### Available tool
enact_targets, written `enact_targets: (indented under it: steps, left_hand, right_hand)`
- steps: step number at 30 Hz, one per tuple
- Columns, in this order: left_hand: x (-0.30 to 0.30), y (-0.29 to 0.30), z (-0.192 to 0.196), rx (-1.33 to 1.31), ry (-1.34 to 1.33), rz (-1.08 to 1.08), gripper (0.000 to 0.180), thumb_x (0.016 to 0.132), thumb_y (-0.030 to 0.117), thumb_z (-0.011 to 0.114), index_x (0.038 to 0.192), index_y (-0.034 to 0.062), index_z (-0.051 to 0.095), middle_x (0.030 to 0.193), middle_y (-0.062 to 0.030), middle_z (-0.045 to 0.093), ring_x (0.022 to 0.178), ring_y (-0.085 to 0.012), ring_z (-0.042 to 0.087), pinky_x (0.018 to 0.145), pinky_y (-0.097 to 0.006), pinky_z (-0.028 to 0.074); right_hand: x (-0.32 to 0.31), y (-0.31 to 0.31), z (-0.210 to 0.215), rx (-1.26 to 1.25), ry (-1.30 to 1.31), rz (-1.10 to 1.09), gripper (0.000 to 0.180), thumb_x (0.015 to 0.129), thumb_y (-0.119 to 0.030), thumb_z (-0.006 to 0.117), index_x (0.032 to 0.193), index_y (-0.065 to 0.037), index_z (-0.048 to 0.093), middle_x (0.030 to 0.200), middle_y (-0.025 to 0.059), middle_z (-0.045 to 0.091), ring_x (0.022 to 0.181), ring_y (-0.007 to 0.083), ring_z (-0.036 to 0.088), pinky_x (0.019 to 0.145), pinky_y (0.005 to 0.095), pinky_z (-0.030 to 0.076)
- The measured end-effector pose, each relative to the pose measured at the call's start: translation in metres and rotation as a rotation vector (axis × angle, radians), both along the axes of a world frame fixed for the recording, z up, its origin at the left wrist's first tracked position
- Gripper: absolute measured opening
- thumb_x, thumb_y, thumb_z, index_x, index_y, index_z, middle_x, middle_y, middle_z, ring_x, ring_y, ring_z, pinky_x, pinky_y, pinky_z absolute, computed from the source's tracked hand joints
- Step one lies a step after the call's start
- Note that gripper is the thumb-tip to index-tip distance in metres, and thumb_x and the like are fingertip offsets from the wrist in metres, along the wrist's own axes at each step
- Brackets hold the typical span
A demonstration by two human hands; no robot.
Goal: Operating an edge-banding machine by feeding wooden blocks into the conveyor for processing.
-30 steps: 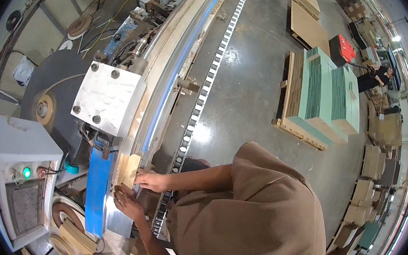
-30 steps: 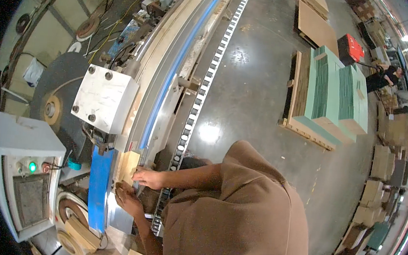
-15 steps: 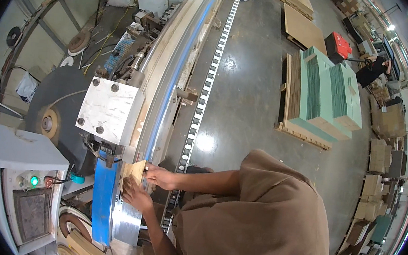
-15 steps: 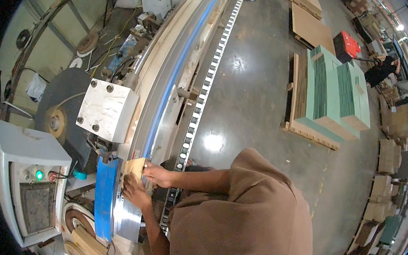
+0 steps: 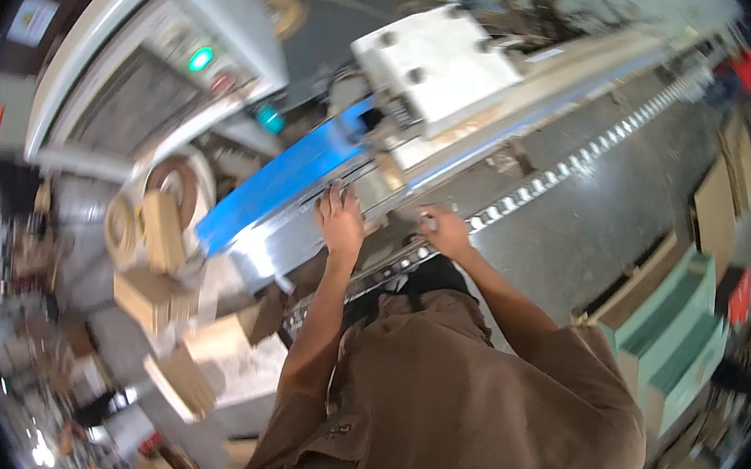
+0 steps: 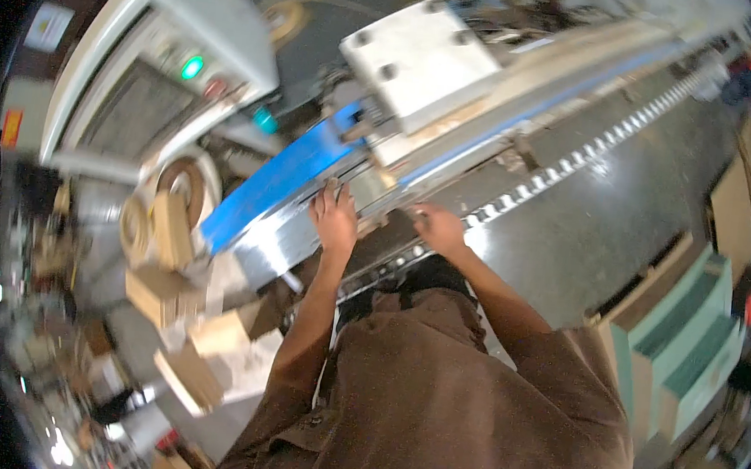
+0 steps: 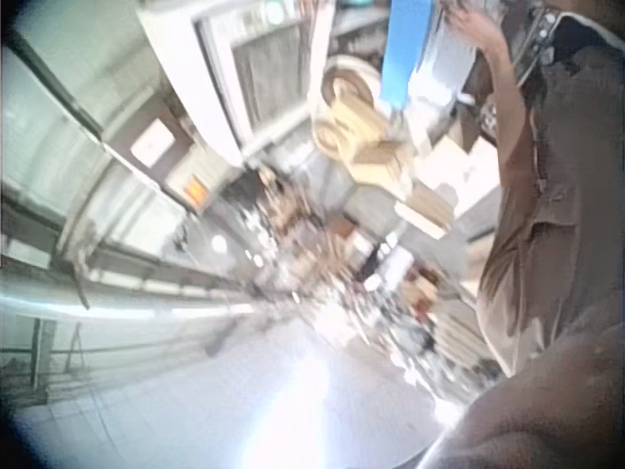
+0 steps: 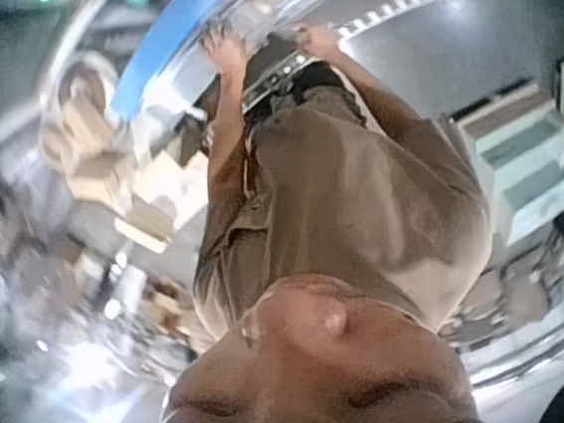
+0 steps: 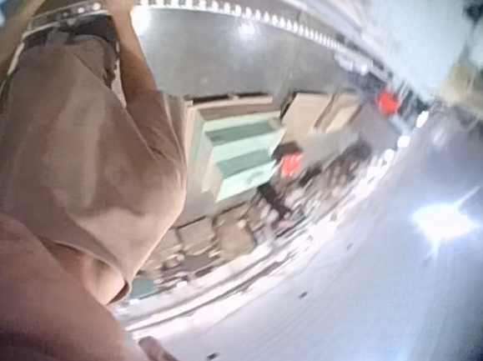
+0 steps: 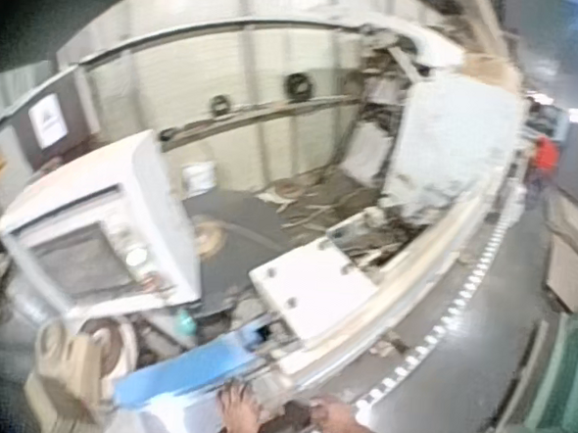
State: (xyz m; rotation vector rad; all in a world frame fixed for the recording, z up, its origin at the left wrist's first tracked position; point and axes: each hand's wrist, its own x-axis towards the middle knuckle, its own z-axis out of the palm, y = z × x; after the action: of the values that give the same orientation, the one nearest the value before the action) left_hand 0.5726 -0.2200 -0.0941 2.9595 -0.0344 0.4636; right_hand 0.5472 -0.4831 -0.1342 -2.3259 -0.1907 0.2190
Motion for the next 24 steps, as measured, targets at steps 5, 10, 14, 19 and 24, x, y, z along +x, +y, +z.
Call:
enact_targets:
  steps: [5,10,14,19,24]
  left_hand:
    - [-0.077,0.080,0.111,-0.113,-0.007,0.051,0.028,0.092,0.017,0.072,0.119,0.0117,0.075,0.119,-0.0076,0.071,0.118,-0.0311,0.062,0.110,-0.051,0.042]
    - [-0.171,0.225,0.204,0.304,0.338,0.511,0.067,0.087,0.056,0.078,0.136,0.0117,0.070,0.131,-0.0184,0.070,0.127,-0.0385,0.061,0.120,-0.059,0.030]
    - [-0.248,0.311,0.216,0.353,0.909,0.645,0.128,0.060,0.055,0.096,0.166,0.0226,0.033,0.164,-0.0164,0.044,0.150,-0.0427,0.040,0.126,-0.058,0.025]
    - [-0.275,0.327,0.171,0.156,0.739,0.359,0.121,0.060,0.028,0.100,0.163,0.0191,0.038,0.163,-0.0117,0.045,0.150,-0.0410,0.039,0.124,-0.053,0.033]
    - [-0.279,0.337,0.174,0.101,0.678,0.260,0.102,0.056,0.024,0.099,0.148,0.0146,0.055,0.154,-0.0121,0.054,0.143,-0.0396,0.045,0.121,-0.051,0.036]
  right_hand:
    - [-0.002,0.011,0.001,-0.065,-0.156,0.041,0.025,0.094,-0.033,0.072,0.114,-0.019,0.075,0.108,0.0080,0.077,0.098,0.0349,0.073,0.081,0.0436,0.058]
    - [0.001,0.019,0.007,-0.192,-0.117,0.003,0.024,0.093,-0.038,0.069,0.106,-0.020,0.078,0.100,0.0095,0.078,0.088,0.0335,0.075,0.075,0.0434,0.059]
    - [0.007,0.023,-0.008,-0.248,-0.144,0.051,0.021,0.093,-0.040,0.067,0.103,-0.025,0.078,0.095,0.0137,0.077,0.083,0.0371,0.075,0.071,0.0477,0.059]
    - [0.007,0.025,0.013,-0.222,-0.003,0.086,0.022,0.094,-0.036,0.068,0.102,-0.018,0.077,0.098,0.0081,0.078,0.089,0.0348,0.075,0.076,0.0456,0.058]
    - [0.002,0.017,-0.001,-0.270,0.025,0.081,0.025,0.092,-0.036,0.067,0.106,-0.018,0.076,0.101,0.0072,0.078,0.092,0.0345,0.074,0.080,0.0474,0.058]
